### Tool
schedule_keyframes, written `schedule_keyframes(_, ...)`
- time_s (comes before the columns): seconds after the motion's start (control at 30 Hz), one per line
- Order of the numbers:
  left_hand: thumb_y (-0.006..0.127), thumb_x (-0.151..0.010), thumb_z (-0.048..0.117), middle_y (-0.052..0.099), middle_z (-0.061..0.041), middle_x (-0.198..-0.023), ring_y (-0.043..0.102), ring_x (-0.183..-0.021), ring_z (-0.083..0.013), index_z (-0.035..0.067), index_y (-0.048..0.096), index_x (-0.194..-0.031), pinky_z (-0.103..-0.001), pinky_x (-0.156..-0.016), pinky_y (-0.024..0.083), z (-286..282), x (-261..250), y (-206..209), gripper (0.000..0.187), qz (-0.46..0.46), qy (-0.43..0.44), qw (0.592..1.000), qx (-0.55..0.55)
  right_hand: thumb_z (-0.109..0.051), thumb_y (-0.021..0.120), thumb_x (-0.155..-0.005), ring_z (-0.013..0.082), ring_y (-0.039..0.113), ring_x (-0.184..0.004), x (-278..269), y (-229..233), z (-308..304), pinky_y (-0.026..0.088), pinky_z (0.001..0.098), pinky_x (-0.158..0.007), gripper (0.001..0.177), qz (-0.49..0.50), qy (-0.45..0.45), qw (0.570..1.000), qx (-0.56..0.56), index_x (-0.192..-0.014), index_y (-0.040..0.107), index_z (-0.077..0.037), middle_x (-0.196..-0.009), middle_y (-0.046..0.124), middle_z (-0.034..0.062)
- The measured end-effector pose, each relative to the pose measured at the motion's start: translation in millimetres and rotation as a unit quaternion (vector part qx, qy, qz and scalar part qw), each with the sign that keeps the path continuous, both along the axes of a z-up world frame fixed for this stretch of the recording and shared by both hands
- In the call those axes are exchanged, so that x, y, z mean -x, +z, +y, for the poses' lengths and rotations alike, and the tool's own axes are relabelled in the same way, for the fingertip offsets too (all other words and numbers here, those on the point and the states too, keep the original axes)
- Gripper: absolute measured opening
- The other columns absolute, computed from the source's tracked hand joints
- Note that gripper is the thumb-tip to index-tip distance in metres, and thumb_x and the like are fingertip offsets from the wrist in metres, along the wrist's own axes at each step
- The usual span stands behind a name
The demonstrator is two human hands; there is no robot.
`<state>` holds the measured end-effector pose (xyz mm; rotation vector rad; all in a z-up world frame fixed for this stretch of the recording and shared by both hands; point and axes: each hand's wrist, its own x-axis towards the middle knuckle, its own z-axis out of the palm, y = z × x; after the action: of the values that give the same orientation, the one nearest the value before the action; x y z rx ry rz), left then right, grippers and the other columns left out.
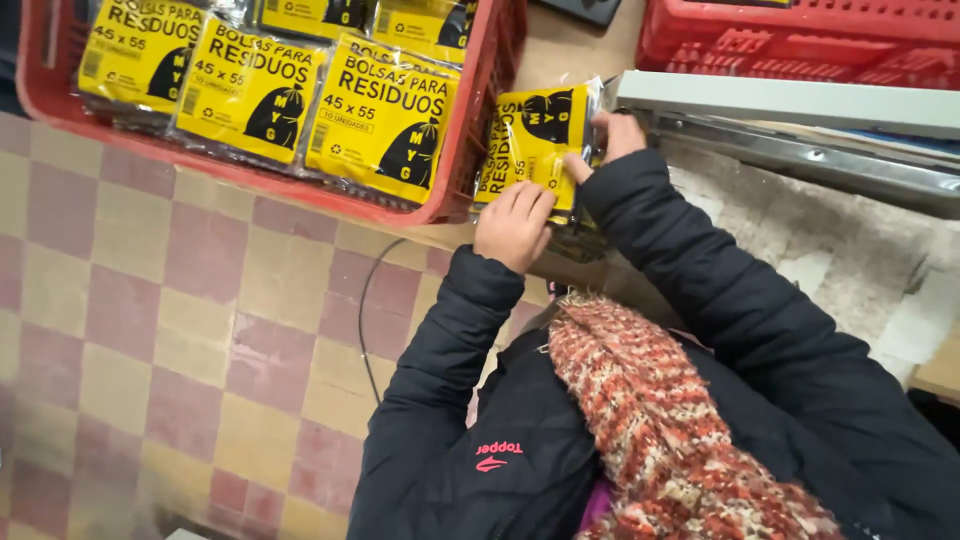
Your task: The person places yellow trash bag packs into a manual heat-sealing machine on a wooden table, closes the lever to seal them, and then stacks the sealed packs into a red basket. The process is repeated for multiple packs throughout the clip.
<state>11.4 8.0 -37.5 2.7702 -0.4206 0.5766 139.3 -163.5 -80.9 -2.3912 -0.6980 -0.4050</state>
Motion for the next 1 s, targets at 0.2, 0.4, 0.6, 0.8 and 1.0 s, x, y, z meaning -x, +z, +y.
schedule_keyframes(0.2, 0.077, -0.081, 0.018, 0.063, -0.007, -0.117, 0.061, -0.114, -0.0291, 0.009, 0.063, -0.117, -0.041, -0.093, 0.051, 9.2, 4.8, 0.4, 0.040, 0.039, -0.021, 0.997, 0.065, -0.031, 0.084, -0.087, 0.0294, 0.062, -0.067, -46.5, -45.8, 9.6, 0.052, 0.0425, -0.063, 0.046, 0.359, -0.003, 0.927, -0.112, -0.110, 0.062, 0.003, -0.074, 0.064, 0.0104)
schedule_keyframes(0.4, 0.083, -0.083, 0.025, 0.061, -0.016, -0.127, 0.057, -0.122, -0.0367, 0.003, 0.059, -0.127, -0.046, -0.101, 0.047, 15.0, 13.9, 22.0, 0.054, 0.061, -0.009, 0.988, 0.139, -0.022, 0.084, -0.092, 0.0296, 0.066, -0.071, -5.8, 58.8, 14.3, 0.052, 0.0407, -0.063, 0.025, 0.176, 0.082, 0.981, -0.023, -0.101, 0.069, -0.004, -0.080, 0.066, 0.0139)
schedule_keyframes(0.6, 0.078, -0.090, 0.018, 0.047, -0.027, -0.146, 0.047, -0.137, -0.0408, -0.009, 0.039, -0.146, -0.046, -0.118, 0.038, -18.5, 8.2, 62.2, 0.073, -0.062, 0.056, 0.955, 0.283, 0.000, 0.072, -0.092, 0.0233, 0.067, -0.085, 42.5, 60.7, -99.7, 0.053, 0.0334, -0.079, 0.018, 0.144, 0.322, 0.904, -0.241, -0.104, 0.061, -0.007, -0.095, 0.067, 0.0121)
schedule_keyframes(0.8, 0.064, -0.102, 0.010, 0.072, -0.005, -0.115, 0.064, -0.105, -0.0112, -0.002, 0.062, -0.132, -0.027, -0.095, 0.052, -122.3, -29.7, 5.8, 0.032, 0.236, -0.078, 0.748, 0.616, 0.002, 0.068, -0.098, 0.0114, 0.063, -0.103, 73.9, 3.8, -240.8, 0.052, 0.0259, -0.092, 0.029, 0.281, 0.108, 0.851, -0.431, -0.121, 0.054, -0.009, -0.113, 0.066, 0.0027)
schedule_keyframes(1.0, 0.066, -0.105, 0.017, 0.072, -0.002, -0.093, 0.063, -0.085, -0.0087, 0.000, 0.072, -0.110, -0.027, -0.078, 0.053, -226.2, -86.7, -86.5, 0.020, 0.260, -0.021, 0.734, 0.627, -0.016, 0.067, -0.106, 0.0113, 0.063, -0.085, 28.6, -25.3, -345.3, 0.054, 0.0279, -0.077, 0.012, 0.347, -0.106, 0.861, -0.357, -0.113, 0.066, -0.006, -0.096, 0.068, 0.0005)
